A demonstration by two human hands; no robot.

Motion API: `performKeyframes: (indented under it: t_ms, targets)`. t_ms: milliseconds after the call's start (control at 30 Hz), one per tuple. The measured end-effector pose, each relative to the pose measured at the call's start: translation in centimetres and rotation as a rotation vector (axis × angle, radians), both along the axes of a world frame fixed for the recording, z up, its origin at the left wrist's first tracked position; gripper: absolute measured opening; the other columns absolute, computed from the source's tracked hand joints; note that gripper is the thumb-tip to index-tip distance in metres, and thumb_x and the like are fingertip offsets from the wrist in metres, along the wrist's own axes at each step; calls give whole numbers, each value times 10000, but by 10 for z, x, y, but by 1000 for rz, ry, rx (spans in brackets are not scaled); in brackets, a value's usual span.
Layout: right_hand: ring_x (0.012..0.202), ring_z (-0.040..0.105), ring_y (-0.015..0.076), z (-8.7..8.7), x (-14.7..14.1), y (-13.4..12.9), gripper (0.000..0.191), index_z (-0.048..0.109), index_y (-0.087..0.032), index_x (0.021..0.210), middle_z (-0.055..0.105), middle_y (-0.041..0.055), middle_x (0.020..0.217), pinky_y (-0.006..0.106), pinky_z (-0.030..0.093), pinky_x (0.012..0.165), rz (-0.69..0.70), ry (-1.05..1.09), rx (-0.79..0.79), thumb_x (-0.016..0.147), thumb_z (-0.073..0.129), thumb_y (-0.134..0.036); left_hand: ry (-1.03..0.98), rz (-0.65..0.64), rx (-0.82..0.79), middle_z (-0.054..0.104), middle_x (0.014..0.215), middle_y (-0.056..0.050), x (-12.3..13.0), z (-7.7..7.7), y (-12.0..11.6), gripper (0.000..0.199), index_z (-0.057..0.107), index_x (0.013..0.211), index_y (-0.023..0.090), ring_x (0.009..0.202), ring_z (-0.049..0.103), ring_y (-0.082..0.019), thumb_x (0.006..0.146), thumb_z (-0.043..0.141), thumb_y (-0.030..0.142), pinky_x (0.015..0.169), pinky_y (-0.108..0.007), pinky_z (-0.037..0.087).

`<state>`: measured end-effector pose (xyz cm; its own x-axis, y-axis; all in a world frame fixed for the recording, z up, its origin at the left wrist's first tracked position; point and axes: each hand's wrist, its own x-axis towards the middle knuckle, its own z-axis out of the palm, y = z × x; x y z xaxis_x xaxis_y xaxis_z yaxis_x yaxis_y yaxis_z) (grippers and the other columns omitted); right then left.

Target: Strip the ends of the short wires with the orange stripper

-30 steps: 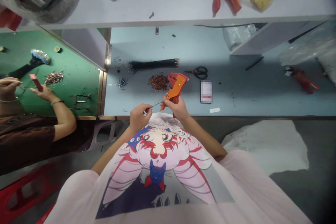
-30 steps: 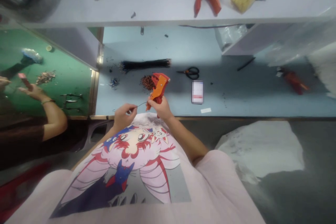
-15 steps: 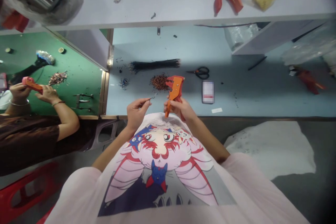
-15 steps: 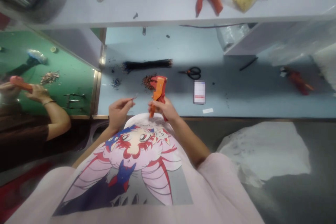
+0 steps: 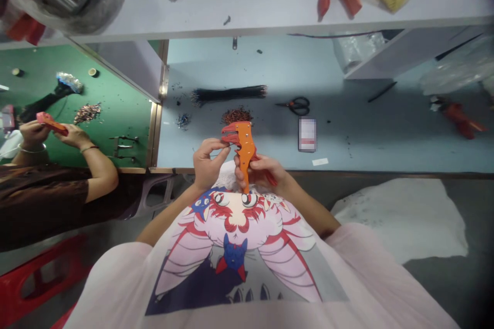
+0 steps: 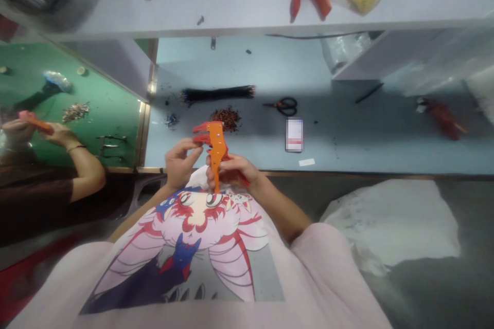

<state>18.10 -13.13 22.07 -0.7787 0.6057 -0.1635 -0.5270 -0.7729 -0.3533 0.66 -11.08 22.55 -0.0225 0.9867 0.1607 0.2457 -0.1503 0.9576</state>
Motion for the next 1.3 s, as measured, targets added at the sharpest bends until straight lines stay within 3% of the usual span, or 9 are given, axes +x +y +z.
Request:
performKeyframes:
  t_ms: [433, 1300]
  targets:
    - [611, 622, 171, -2, -2, -2, 264, 469, -167, 959, 628, 23, 718, 381, 537, 627, -16, -21, 28, 772, 577, -319, 176, -98, 27, 683, 843, -34, 7, 6, -5, 73, 688, 776, 201, 870, 611, -171, 780, 623, 234, 848, -336, 469]
    - [469, 538, 107, -6, -11, -7, 258, 428, -197, 875, 548, -43, 608, 287, 518, 519, -58, 14, -11, 816, 551, -416, 162, -131, 66, 686, 808, -21, 6, 3, -5, 52, 679, 760, 208, 832, 609, -159, 777, 639, 237, 826, -327, 463]
